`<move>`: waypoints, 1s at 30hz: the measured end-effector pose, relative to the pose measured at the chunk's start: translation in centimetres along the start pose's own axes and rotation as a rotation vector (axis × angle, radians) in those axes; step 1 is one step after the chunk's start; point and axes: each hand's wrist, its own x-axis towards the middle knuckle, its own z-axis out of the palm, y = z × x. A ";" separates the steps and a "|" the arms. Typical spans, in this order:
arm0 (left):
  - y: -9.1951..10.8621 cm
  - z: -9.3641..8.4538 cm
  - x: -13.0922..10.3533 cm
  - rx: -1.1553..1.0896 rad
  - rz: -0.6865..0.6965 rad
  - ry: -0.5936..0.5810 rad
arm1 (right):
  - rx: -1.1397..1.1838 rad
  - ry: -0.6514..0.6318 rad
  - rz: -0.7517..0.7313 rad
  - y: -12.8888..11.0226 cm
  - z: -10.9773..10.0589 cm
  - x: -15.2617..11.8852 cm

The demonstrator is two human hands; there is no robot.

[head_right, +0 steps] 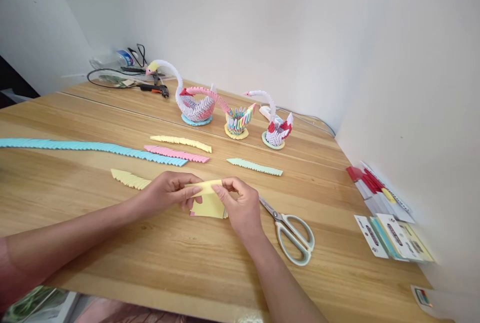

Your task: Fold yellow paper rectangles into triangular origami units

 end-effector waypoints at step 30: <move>0.1 0.1 -0.3 0.217 0.064 -0.009 | -0.113 -0.105 -0.056 -0.6 -0.4 -0.3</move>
